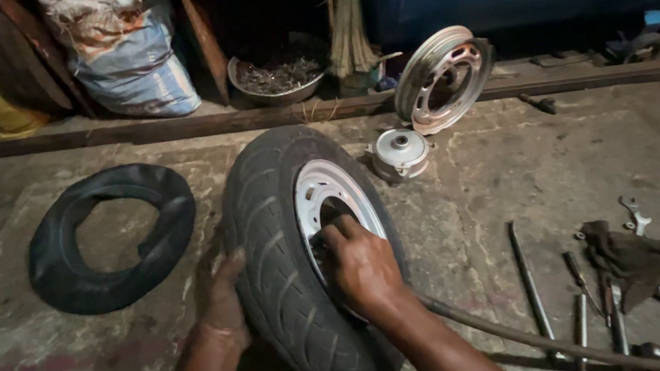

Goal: The person uses a tire lever and their hands to seat a tire onto a metal wheel rim, then inserts and secures a valve stem before performing a final check of the assembly.

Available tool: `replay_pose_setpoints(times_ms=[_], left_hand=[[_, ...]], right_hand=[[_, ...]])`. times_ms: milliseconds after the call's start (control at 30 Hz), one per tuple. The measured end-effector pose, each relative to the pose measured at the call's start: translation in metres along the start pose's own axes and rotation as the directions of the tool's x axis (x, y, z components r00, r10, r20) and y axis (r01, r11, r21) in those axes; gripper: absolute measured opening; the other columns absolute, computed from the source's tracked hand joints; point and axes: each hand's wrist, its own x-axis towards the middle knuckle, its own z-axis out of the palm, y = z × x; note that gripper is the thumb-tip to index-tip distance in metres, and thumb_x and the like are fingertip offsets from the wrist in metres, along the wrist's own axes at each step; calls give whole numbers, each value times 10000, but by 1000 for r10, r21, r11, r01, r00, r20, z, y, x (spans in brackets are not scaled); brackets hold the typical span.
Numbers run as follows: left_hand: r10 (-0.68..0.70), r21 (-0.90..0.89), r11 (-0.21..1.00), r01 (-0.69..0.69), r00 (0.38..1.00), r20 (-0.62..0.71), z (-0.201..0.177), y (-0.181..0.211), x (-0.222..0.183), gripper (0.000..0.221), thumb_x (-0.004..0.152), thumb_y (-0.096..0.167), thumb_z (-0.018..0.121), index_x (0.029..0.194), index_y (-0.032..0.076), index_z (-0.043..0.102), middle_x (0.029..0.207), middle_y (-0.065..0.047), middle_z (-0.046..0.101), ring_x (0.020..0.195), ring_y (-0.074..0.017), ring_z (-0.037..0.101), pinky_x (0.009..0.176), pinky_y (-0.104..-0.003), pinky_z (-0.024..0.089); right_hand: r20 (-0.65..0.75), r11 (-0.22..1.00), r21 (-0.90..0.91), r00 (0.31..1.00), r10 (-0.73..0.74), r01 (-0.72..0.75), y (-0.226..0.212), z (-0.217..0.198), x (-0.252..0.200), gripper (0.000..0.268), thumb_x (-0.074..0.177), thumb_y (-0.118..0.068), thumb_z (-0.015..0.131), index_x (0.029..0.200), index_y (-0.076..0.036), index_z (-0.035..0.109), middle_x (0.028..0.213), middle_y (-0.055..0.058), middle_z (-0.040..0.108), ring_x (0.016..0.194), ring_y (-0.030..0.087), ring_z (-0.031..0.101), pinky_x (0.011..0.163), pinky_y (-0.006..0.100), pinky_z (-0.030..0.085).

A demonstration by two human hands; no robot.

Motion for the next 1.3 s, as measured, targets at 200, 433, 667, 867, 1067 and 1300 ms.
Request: replay_pose_setpoints(times_ms=[200,433,667,867,1067,1300], left_hand=[[-114,-48,991,122,982,148,5,-12,7,775,786,335,712,1459,-2,531,1334,-202,653,1175,-387,632,1019,-528,505],[-343,-49,930,364,907,244,27,-25,19,789,797,448,689,1440,10,556,1358,-194,671,1191,-365,647,1044,-485,487],[-338,-40,932,359,907,250,43,-29,7,738,824,440,675,1407,-4,586,1338,-161,687,1174,-330,664,1031,-465,498],[-103,-97,983,158,900,424,37,-35,6,760,828,374,721,1466,13,521,1388,-131,624,1226,-298,619,1079,-443,455],[-267,-130,906,403,782,563,34,-36,15,796,818,424,736,1447,-17,527,1382,-186,636,1217,-362,625,1105,-481,458],[-258,-136,944,301,929,267,19,-42,18,825,825,511,691,1432,-35,570,1384,-175,668,1221,-358,631,1087,-448,452]], right_hand=[[139,944,-279,980,-143,177,34,-10,-3,355,786,-116,674,1131,-50,620,1092,221,602,895,407,661,691,507,543],[145,901,-322,955,-258,292,45,-30,-10,343,740,-126,654,1058,-26,573,1047,166,610,1006,351,655,759,445,564],[229,884,-363,948,-221,294,40,-49,-18,184,897,-160,636,1029,-44,581,1015,139,609,983,343,646,739,459,545],[84,970,-156,981,-173,184,41,-59,-17,142,908,-95,681,1041,-56,647,1016,146,661,935,370,663,743,461,550],[546,515,506,720,429,-691,68,-78,-27,396,915,-191,684,1281,-64,602,986,75,736,821,176,689,714,343,587],[267,662,546,855,444,-514,64,-68,-15,347,914,-138,716,1217,29,690,1018,120,751,800,193,703,722,361,598]])
